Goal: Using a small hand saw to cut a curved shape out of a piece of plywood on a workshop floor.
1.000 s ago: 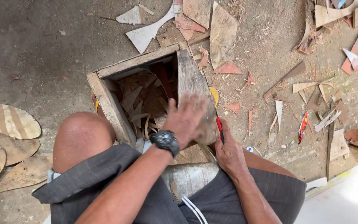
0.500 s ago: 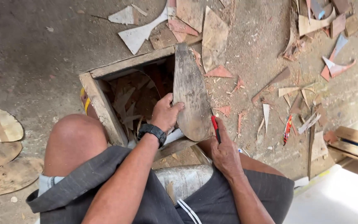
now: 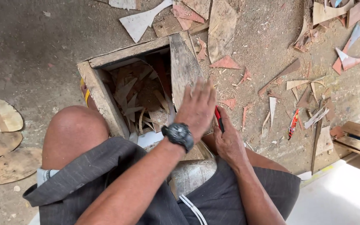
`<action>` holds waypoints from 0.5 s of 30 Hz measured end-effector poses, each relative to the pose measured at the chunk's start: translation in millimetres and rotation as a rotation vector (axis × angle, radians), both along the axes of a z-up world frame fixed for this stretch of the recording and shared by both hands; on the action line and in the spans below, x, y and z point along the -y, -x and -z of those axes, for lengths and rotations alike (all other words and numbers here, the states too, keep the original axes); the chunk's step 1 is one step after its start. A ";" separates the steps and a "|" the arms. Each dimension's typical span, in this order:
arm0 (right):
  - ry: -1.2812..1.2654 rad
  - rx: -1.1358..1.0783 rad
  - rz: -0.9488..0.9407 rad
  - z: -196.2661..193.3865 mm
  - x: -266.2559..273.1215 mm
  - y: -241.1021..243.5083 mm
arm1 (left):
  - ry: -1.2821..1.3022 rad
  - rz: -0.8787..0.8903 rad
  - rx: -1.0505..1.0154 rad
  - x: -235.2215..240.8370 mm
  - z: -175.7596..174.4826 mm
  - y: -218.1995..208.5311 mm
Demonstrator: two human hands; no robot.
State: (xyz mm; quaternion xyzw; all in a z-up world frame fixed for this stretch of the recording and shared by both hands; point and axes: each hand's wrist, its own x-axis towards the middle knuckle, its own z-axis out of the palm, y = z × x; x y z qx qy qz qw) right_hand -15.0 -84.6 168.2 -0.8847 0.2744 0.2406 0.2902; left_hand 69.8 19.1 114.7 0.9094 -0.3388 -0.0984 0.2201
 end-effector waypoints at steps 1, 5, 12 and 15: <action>0.002 0.002 0.001 0.2 1.5 -3.7 | 0.002 0.001 0.002 4.8 22.6 7.3; -0.038 -0.016 0.025 -16.2 0.0 -12.6 | -0.059 0.068 0.060 15.5 84.8 35.2; -0.016 -0.125 0.007 -53.9 -1.7 -8.6 | -0.183 0.091 0.161 21.6 94.9 46.5; -0.062 -0.025 -0.057 -51.0 17.2 22.1 | -0.456 0.222 0.004 22.3 68.4 28.6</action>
